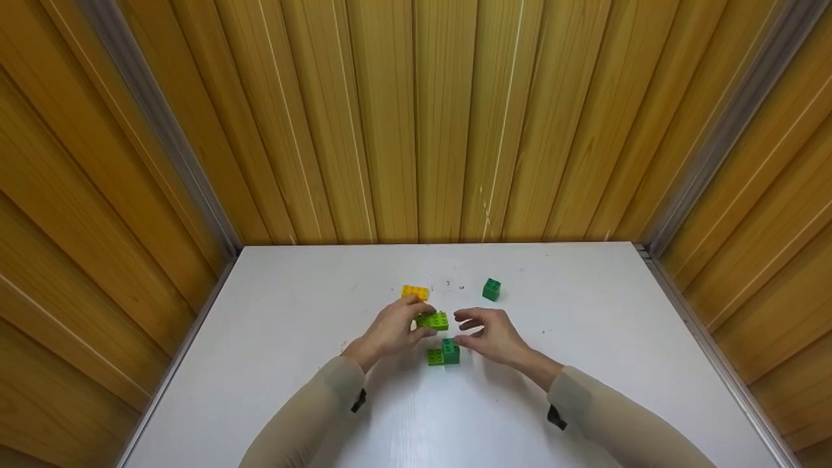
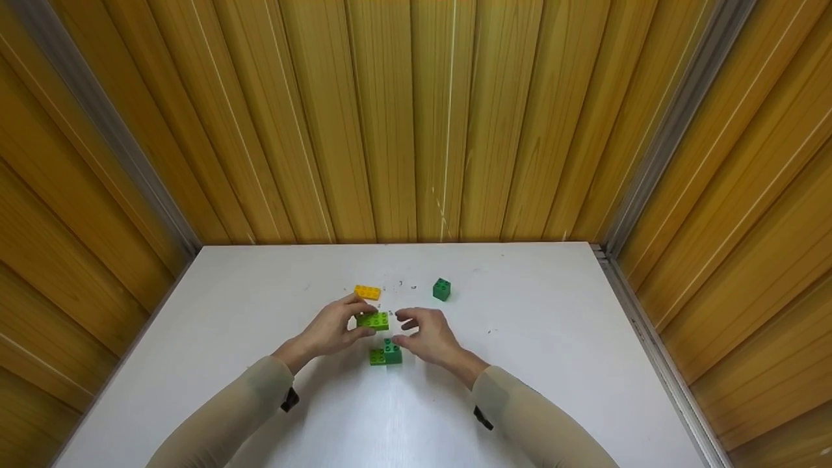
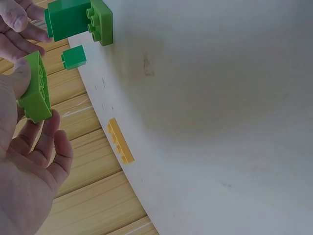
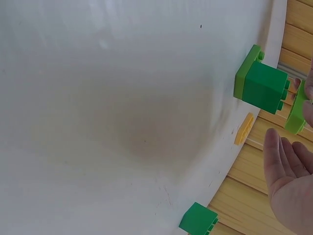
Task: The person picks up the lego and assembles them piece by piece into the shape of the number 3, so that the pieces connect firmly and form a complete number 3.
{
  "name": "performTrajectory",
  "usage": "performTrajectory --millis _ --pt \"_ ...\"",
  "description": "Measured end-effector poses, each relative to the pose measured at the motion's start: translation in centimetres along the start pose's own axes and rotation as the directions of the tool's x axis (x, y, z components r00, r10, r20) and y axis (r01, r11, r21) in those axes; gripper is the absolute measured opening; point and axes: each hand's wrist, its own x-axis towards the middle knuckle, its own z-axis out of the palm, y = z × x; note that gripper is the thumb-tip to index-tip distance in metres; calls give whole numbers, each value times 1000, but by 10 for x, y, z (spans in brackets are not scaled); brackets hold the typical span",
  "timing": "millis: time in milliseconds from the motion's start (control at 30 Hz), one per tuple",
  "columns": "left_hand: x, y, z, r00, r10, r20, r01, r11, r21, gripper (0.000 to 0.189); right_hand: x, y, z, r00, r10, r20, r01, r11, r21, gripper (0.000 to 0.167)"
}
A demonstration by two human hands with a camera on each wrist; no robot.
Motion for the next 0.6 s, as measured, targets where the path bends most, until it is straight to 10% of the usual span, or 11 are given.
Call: performTrajectory --millis 600 --pt "-4 8 11 992 124 4 -124 991 57 44 -1 1 2 997 -74 -9 74 997 3 46"
